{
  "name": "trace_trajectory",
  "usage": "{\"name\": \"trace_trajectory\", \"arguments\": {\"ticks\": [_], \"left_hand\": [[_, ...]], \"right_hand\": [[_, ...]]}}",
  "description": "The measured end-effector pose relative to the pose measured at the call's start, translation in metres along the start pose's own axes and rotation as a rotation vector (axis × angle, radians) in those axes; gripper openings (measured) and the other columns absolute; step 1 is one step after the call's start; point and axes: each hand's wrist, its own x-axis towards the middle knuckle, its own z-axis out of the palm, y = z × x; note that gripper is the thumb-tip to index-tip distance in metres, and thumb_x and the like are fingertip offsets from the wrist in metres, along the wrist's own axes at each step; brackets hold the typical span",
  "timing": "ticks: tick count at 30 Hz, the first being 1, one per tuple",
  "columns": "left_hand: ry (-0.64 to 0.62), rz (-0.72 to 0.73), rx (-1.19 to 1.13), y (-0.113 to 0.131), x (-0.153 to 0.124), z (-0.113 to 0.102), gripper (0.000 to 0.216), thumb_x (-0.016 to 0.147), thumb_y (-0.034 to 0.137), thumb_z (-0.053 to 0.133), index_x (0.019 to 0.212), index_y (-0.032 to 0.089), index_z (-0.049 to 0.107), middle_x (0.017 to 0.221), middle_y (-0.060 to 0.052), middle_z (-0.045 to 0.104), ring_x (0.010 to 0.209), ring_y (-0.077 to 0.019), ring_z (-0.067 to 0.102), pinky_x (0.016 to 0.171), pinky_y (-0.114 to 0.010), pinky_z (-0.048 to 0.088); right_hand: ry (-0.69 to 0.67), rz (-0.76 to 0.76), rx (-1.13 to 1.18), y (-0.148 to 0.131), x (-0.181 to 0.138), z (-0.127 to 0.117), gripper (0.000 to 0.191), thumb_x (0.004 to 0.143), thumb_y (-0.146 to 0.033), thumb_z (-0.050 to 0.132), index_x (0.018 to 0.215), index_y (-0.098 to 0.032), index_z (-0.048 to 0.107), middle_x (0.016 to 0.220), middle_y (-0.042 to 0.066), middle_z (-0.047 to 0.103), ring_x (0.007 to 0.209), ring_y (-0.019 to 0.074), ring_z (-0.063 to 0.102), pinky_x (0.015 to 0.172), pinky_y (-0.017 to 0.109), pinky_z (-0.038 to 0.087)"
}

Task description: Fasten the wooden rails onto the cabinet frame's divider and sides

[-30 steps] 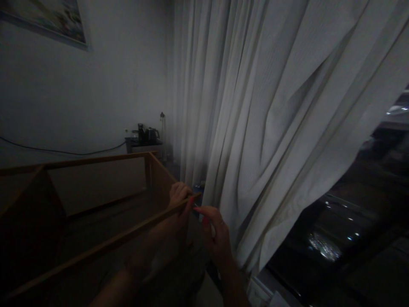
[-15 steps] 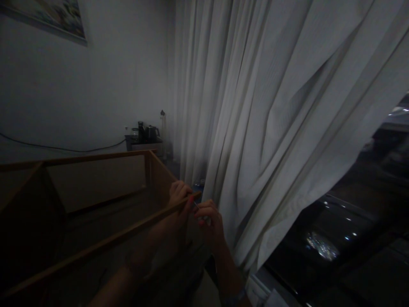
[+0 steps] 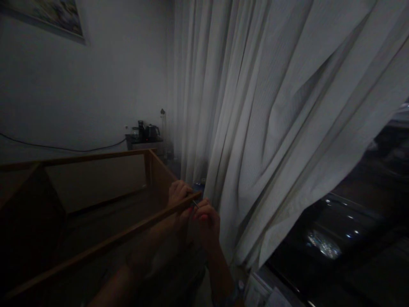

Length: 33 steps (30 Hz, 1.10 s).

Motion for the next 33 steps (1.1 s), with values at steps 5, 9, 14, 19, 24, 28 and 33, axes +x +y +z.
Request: {"name": "trace_trajectory", "arguments": {"ticks": [5,9,14,19,24,28,33], "left_hand": [[0.049,-0.007,0.084,0.003,0.002,0.004,0.007,0.073,0.022,0.05,0.08,0.019,0.052,0.084,-0.006,0.054,0.095,-0.026,0.045,0.08,-0.038,0.041],[0.106,0.104,0.145,0.004,0.006,0.004,0.002,0.075,0.02,0.054,0.077,0.02,0.055,0.079,-0.004,0.055,0.088,-0.0235,0.048,0.078,-0.036,0.044],[0.198,0.295,0.248,0.004,0.011,-0.003,0.01,0.082,0.027,0.053,0.078,0.021,0.06,0.075,-0.004,0.056,0.086,-0.0226,0.051,0.08,-0.036,0.048],[0.161,0.276,0.233,0.0,0.01,-0.003,0.02,0.083,0.04,0.056,0.08,0.022,0.064,0.074,-0.002,0.06,0.091,-0.0228,0.056,0.086,-0.037,0.051],[0.152,0.123,0.166,-0.004,0.005,0.003,0.019,0.08,0.041,0.065,0.083,0.022,0.065,0.08,-0.003,0.064,0.11,-0.0249,0.056,0.092,-0.036,0.052],[0.188,0.168,0.187,0.003,0.008,0.0,0.011,0.085,0.03,0.061,0.078,0.022,0.066,0.071,-0.001,0.063,0.097,-0.0221,0.06,0.092,-0.037,0.052],[0.171,0.172,0.184,0.012,0.011,-0.007,0.016,0.086,0.023,0.057,0.072,0.023,0.064,0.07,0.0,0.062,0.087,-0.0192,0.06,0.093,-0.037,0.052]], "right_hand": [[-0.007,-0.001,-0.131,-0.011,0.002,-0.008,0.047,0.094,-0.057,0.041,0.067,-0.023,0.061,0.077,0.001,0.05,0.076,0.0166,0.05,0.069,0.03,0.041],[-0.026,-0.024,-0.215,-0.017,0.004,-0.013,0.048,0.095,-0.056,0.039,0.069,-0.024,0.065,0.08,0.001,0.052,0.081,0.0179,0.05,0.074,0.032,0.04],[-0.011,-0.087,-0.419,-0.016,0.004,-0.018,0.05,0.095,-0.058,0.037,0.075,-0.027,0.072,0.082,0.002,0.056,0.086,0.0205,0.049,0.08,0.037,0.035],[0.012,-0.17,-0.548,-0.015,0.004,-0.022,0.048,0.095,-0.057,0.036,0.082,-0.031,0.074,0.085,0.002,0.057,0.089,0.0215,0.047,0.081,0.037,0.033],[0.012,-0.178,-0.549,-0.012,0.004,-0.023,0.049,0.096,-0.055,0.035,0.081,-0.031,0.075,0.086,0.003,0.057,0.091,0.022,0.047,0.083,0.039,0.033],[0.004,-0.184,-0.566,-0.012,0.005,-0.023,0.052,0.096,-0.056,0.034,0.077,-0.03,0.075,0.086,0.003,0.058,0.09,0.0219,0.048,0.083,0.039,0.032],[-0.009,-0.202,-0.544,-0.012,0.008,-0.023,0.05,0.097,-0.054,0.035,0.077,-0.03,0.074,0.084,0.002,0.059,0.09,0.0212,0.048,0.083,0.039,0.031]]}}
